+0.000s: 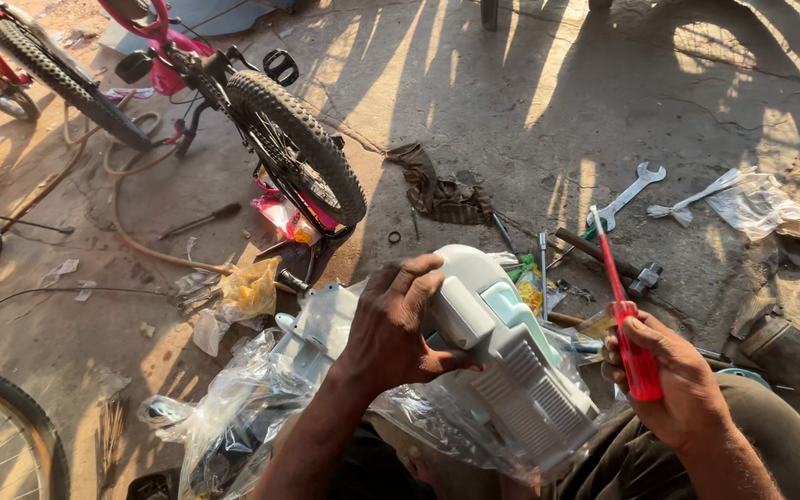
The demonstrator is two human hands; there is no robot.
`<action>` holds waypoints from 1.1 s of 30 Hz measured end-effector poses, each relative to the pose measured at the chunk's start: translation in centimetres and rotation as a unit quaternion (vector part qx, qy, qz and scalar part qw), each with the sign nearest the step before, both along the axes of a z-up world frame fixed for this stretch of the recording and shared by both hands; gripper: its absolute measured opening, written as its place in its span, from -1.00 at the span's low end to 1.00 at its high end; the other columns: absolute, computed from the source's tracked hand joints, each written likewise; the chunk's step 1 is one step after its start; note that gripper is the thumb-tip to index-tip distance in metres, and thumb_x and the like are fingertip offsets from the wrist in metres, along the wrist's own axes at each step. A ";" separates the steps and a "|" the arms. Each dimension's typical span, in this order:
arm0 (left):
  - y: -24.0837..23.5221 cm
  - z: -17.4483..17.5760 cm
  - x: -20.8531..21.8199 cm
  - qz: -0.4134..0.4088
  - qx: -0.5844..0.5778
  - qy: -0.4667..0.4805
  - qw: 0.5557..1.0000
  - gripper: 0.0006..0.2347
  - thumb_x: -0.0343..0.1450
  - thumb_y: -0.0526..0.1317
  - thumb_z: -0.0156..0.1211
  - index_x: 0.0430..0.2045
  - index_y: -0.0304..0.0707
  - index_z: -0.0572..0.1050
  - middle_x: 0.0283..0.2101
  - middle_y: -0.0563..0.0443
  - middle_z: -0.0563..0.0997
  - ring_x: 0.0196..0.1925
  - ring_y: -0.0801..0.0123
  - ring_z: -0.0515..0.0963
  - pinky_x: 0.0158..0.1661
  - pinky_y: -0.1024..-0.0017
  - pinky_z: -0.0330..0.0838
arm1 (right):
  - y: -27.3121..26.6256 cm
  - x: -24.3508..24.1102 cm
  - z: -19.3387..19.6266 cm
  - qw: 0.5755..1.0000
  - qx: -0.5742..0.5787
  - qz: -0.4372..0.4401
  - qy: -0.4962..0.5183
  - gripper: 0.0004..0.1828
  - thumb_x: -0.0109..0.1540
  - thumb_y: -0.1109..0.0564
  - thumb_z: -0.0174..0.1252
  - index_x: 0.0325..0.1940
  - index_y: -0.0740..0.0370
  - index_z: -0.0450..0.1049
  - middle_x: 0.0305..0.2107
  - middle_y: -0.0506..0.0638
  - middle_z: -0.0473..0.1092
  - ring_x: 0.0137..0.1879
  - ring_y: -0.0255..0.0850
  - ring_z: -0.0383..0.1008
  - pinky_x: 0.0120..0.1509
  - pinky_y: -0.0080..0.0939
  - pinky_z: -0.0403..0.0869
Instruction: The person unwraps a white plastic electronic device from a clear plastic bag and uses a red screwdriver to tighten screws on its casing. They rotate the device to access different sides and continue securing the casing.
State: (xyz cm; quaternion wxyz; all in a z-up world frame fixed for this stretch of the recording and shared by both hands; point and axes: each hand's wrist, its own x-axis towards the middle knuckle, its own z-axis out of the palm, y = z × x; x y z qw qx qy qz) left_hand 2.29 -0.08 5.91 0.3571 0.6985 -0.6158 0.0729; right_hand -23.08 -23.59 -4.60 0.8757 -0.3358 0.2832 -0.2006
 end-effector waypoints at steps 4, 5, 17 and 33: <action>-1.2 -0.7 1.3 -0.080 -0.048 0.020 0.995 -0.19 0.11 0.11 0.61 0.13 -0.35 0.31 0.37 -0.41 0.34 0.36 -0.25 0.44 0.31 0.03 0.39 | -0.2 0.0 0.1 0.999 -0.013 -0.016 0.031 -0.45 0.29 0.12 0.10 0.39 0.19 0.29 -0.35 -0.06 0.36 -0.29 -0.33 0.34 -0.28 -0.31 0.36; -1.6 -0.8 1.8 -0.086 -0.037 0.009 0.996 -0.18 0.11 0.08 0.61 0.19 -0.35 0.34 0.36 -0.40 0.38 0.36 -0.25 0.45 0.31 0.03 0.39 | -0.2 0.1 0.1 0.999 0.003 -0.026 0.038 -0.45 0.30 0.10 0.10 0.40 0.13 0.28 -0.37 -0.07 0.34 -0.30 -0.33 0.34 -0.32 -0.30 0.34; -2.4 -3.4 3.8 0.089 -0.013 -0.020 0.996 -0.41 0.08 0.16 0.63 -0.25 -0.34 0.58 -0.26 -0.15 0.57 -0.14 -0.05 0.55 -0.15 0.07 0.46 | 4.5 -4.0 -0.8 0.973 -0.202 0.013 0.108 -0.25 0.21 0.24 0.28 0.53 0.27 0.35 -0.17 0.07 0.44 -0.28 -0.32 0.30 -0.29 -0.33 0.29; -1.6 -4.4 4.7 0.234 0.071 0.094 0.965 -0.43 0.21 0.23 0.49 -0.26 -0.39 0.66 -0.30 -0.22 0.62 -0.30 0.08 0.69 -0.27 0.19 0.57 | 12.6 -6.4 2.4 0.977 -0.121 0.093 0.146 -0.30 0.16 0.24 0.34 0.39 0.30 0.36 0.15 0.27 0.48 0.30 -0.03 0.56 0.40 0.02 0.40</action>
